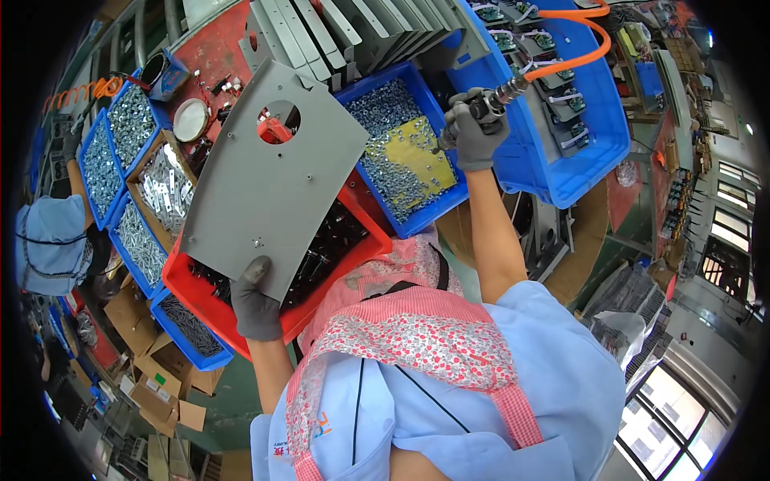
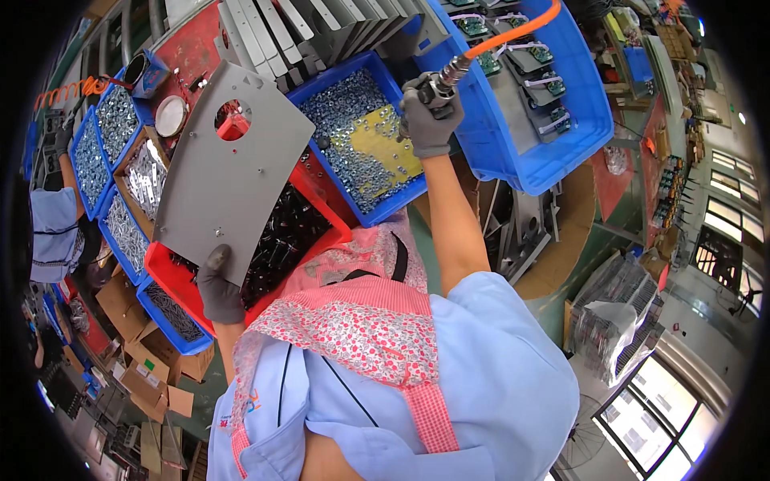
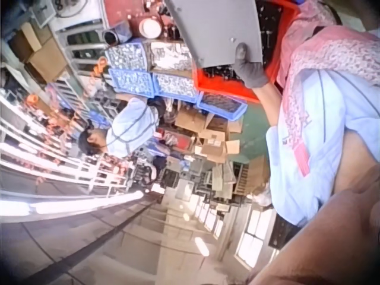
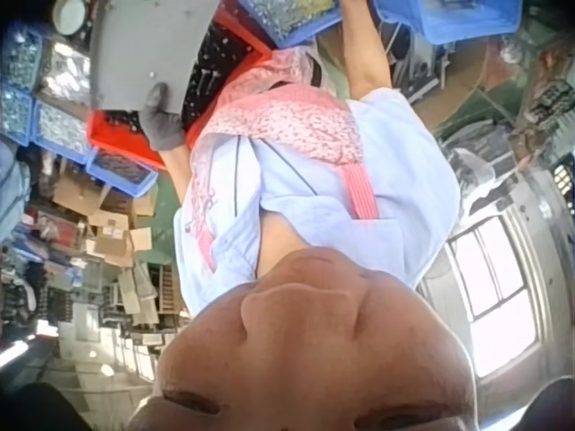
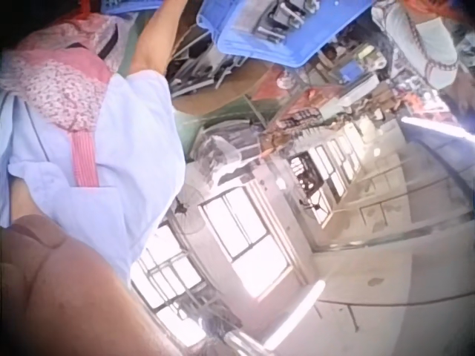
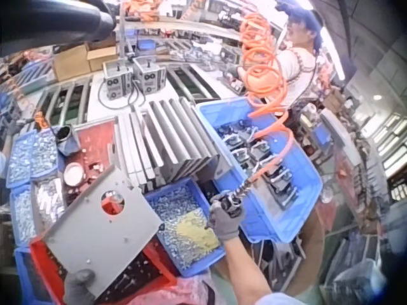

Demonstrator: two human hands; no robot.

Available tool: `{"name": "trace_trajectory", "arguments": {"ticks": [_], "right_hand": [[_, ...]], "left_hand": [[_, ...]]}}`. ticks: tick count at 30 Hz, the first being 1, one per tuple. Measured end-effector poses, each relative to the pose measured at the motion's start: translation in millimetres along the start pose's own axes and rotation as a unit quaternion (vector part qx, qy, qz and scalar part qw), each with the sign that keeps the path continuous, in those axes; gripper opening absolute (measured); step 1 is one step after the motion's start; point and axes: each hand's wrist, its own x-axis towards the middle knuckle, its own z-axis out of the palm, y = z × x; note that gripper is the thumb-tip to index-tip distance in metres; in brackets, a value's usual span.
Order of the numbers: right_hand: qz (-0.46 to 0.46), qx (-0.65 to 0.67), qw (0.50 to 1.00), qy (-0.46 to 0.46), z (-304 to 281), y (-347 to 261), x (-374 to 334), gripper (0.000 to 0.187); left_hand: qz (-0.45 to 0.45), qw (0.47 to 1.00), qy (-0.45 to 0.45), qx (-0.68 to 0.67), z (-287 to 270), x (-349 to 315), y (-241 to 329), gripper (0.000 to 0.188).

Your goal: Assembling metal housing components using a power screwdriver.

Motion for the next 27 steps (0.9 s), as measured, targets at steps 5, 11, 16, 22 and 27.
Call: {"name": "trace_trajectory", "arguments": {"ticks": [5, 11, 16, 22, 27], "right_hand": [[-0.027, -0.014, 0.999, -0.019, -1.2, 14.4, 3.5, 0.024], [0.005, -0.029, 0.999, -0.019, -9.8, 7.9, -12.8, 0.024], [0.032, -0.04, 0.998, -0.033, -17.7, 14.8, -30.8, 0.027], [-0.041, -0.064, 0.997, -0.01, -24.0, 25.1, -35.4, 0.024], [-0.069, -0.044, 0.996, -0.019, -29.4, 30.2, -40.9, 0.026]], "left_hand": [[-0.003, 1.0, 0.003, 0.001, -5.4, 3.0, -2.1, 0.046], [-0.019, 0.999, 0.034, 0.002, -5.9, -0.3, -2.9, 0.043], [-0.04, 0.999, 0.027, -0.001, -3.2, 2.5, -5.2, 0.04], [-0.015, 0.995, 0.016, 0.103, -11.1, -1.0, -12.0, 0.032], [-0.012, 0.995, -0.059, 0.073, 24.3, -17.8, -8.8, 0.045]]}}
